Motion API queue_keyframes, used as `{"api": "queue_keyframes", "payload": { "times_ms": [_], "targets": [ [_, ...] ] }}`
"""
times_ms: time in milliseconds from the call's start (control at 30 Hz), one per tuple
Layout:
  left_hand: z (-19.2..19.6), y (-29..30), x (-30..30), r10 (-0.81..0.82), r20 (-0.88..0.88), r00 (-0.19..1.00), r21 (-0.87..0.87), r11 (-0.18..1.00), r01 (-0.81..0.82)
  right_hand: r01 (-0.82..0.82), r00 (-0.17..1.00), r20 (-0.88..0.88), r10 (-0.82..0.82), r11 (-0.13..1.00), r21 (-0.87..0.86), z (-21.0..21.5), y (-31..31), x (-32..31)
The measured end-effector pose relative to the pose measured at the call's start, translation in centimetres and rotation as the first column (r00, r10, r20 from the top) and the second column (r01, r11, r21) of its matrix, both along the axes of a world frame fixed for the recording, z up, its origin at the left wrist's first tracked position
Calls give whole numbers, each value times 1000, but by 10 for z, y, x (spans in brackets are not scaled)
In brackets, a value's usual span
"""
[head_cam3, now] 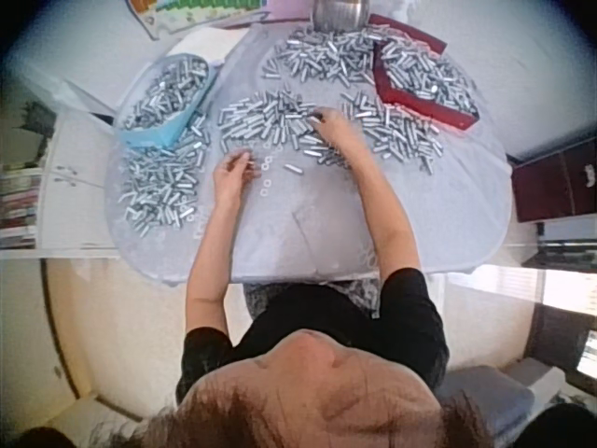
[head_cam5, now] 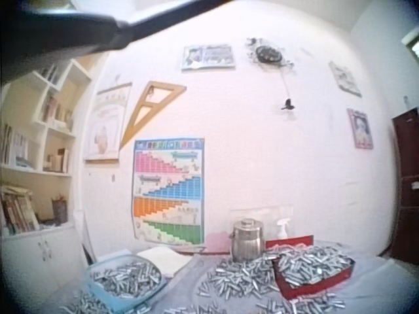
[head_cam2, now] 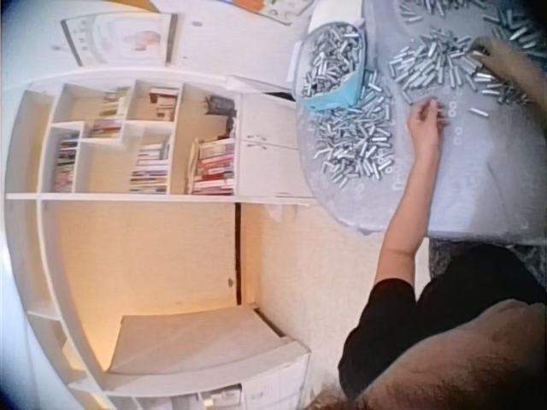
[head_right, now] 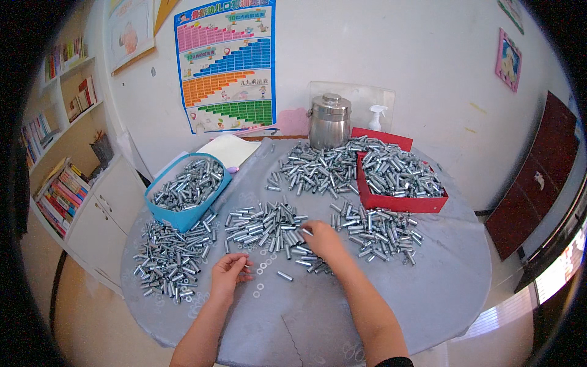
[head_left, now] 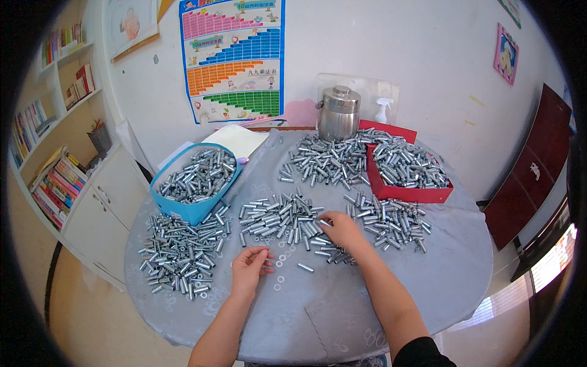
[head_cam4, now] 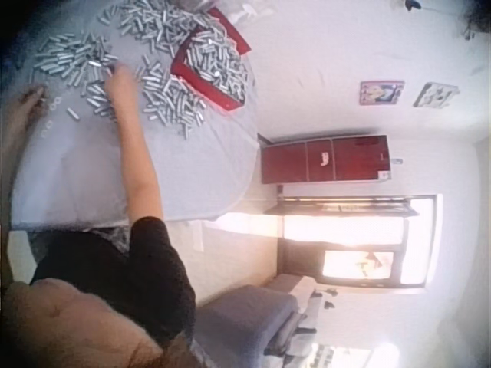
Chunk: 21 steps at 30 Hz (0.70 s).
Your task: The person sits at a table covered with a grey cloth and repeatedly picks up small metal cylindrical fasteners and white washers. They insert the washers into the fasteners by hand and place the assembled units back onto the table. The task involves sorting and assembling these components from large piles into smaller groups.
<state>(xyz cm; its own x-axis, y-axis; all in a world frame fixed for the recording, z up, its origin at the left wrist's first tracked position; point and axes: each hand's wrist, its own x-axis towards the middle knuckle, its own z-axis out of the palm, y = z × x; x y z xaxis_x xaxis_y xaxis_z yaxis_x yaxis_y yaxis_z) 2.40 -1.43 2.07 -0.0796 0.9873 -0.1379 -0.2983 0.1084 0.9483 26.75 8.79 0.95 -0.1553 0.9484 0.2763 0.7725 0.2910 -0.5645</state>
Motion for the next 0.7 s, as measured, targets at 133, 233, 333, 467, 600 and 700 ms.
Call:
{"api": "queue_keyframes", "payload": {
  "times_ms": [133,233,333,467,600,700],
  "targets": [
    [-8,-1,4,60,-191,980,162,986,-29,-153,979,-165,123,971,-185,16,-7,-12],
    [-9,0,9,110,-371,922,259,966,-11,-194,960,-239,144,960,-201,11,-1,-7],
    [-6,0,15,114,-561,820,304,949,76,-197,942,-309,131,961,-193,7,2,-3],
    [11,13,31,155,-794,587,343,912,223,-243,958,-208,199,947,-212,13,2,4],
    [16,45,51,308,-862,404,441,848,294,-256,965,-128,228,923,-287,27,-4,8],
    [13,68,64,343,-886,311,428,863,268,-304,944,-216,248,911,-280,26,0,7]
  ]
}}
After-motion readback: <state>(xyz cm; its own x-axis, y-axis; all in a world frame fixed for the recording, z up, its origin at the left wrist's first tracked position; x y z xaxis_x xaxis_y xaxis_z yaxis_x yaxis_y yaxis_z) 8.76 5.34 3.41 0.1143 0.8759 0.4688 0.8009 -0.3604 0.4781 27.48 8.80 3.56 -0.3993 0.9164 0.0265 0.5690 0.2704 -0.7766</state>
